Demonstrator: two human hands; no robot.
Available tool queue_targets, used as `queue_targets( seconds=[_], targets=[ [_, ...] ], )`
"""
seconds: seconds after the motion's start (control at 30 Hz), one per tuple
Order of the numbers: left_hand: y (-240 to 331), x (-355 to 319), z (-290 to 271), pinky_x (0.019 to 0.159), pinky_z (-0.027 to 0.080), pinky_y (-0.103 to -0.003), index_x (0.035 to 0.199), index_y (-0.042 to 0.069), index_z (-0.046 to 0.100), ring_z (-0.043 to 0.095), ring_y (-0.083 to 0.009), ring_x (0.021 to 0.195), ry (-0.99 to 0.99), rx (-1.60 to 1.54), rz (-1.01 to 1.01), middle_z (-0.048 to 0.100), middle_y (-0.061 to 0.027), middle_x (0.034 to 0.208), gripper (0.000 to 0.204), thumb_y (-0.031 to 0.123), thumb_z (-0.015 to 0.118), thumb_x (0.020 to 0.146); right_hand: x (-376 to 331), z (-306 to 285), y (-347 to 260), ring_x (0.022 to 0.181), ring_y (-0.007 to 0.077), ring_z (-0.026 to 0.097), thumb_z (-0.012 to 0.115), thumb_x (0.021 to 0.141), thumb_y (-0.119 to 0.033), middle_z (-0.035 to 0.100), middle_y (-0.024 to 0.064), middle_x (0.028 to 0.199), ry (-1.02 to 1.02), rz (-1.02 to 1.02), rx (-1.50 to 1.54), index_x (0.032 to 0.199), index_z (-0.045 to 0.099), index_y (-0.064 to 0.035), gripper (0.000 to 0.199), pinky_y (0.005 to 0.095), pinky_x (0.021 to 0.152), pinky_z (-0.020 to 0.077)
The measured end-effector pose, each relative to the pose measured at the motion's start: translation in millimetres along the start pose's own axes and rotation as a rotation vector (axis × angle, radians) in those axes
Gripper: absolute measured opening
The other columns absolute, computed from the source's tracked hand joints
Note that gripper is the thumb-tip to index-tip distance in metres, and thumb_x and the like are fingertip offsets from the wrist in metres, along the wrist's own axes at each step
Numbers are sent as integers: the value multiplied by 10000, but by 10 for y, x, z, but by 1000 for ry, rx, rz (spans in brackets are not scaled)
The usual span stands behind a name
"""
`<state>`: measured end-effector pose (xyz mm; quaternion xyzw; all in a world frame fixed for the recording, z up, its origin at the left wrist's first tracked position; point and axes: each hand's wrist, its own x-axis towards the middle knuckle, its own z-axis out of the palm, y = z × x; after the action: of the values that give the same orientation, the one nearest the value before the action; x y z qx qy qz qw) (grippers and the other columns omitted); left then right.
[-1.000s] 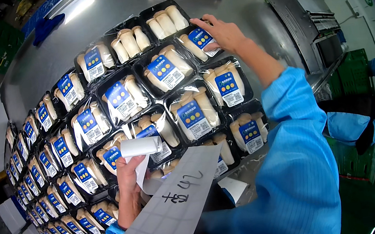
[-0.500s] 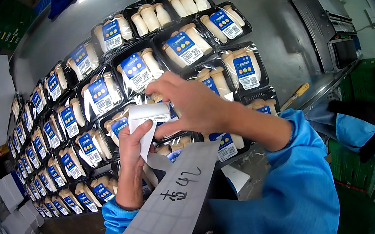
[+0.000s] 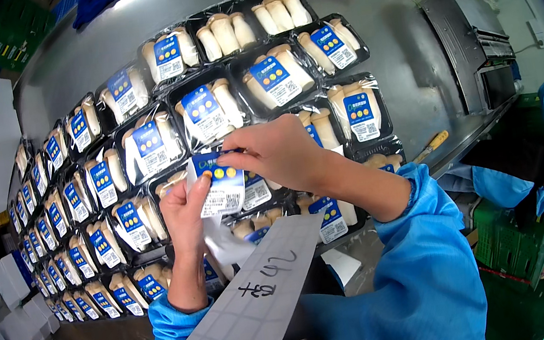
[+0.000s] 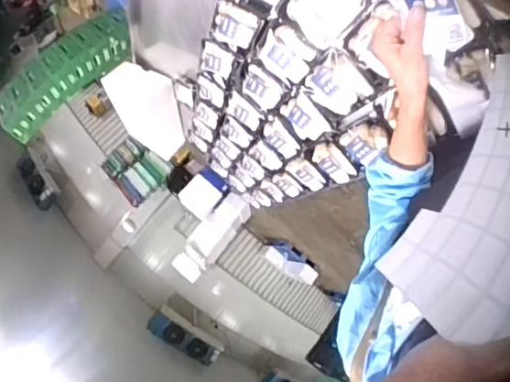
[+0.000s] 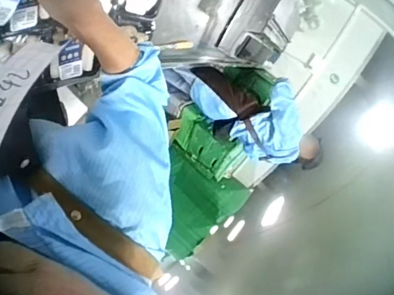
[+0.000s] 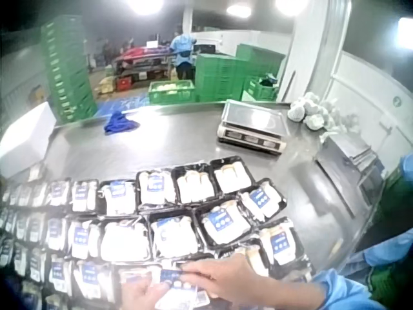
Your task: The person applies labels to several plastic-wrapped trays of mushrooms on a stainless steel table, places the trays into a white container, and then puts a lid on the container.
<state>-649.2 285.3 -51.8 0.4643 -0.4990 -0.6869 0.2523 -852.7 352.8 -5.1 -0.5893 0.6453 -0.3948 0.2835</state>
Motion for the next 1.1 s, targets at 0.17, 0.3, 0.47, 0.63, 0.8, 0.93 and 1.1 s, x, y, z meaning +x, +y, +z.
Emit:
queue_targets(
  seconds=[0.17,0.3,0.47,0.63,0.8,0.93,1.1],
  targets=[
    [35,-98,-80,470,427,-214,945,-14,739,566,-55,549,-115,149,-256,674,-21,713,262,234,754,861,520,-490,587,699,81,640,669,907,-201,709,46,827,186,96,63,993,730,-36,196,230,646,522],
    [-19,-127,-178,393,392,-213,958,-4,731,551,-68,473,-99,73,-314,662,-30,672,239,222,724,883,1102,-1341,1452,694,111,591,735,864,-296,636,54,828,345,107,-334,1159,587,-41,416,271,655,494],
    [-128,-153,-255,394,388,-211,946,1,726,549,-64,478,-69,-19,-344,674,-31,698,195,188,704,897,1465,-1704,1974,990,338,629,754,793,-443,657,158,1064,109,145,-632,1170,553,-52,579,413,851,489],
    [-262,-99,-343,490,432,-208,956,2,727,584,-54,575,-9,-53,-351,688,-16,748,165,154,694,899,1719,-1674,2391,1090,345,582,770,747,-450,627,143,1098,70,-15,-847,1176,548,-70,615,432,903,475],
    [-334,-64,-305,578,457,-214,973,7,727,603,-54,642,-33,-104,-257,701,-15,790,151,136,680,911,1632,-1463,2399,1130,293,545,765,731,-470,601,92,1157,105,80,-1008,1303,500,-105,728,434,936,430],
    [-387,-59,-296,615,456,-208,976,8,726,602,-47,675,-78,-125,-266,705,-7,810,136,119,674,917,1475,-1242,2291,1270,327,457,721,807,-402,458,125,1414,337,-4,-941,1456,375,-98,796,440,1057,363],
    [-419,-80,-291,626,455,-206,980,7,726,589,-37,691,-110,-127,-246,699,7,819,131,110,674,917,1322,-1082,2494,1456,346,232,520,963,-430,275,180,1560,113,75,-952,1505,317,-97,668,475,1173,215]
  ],
)
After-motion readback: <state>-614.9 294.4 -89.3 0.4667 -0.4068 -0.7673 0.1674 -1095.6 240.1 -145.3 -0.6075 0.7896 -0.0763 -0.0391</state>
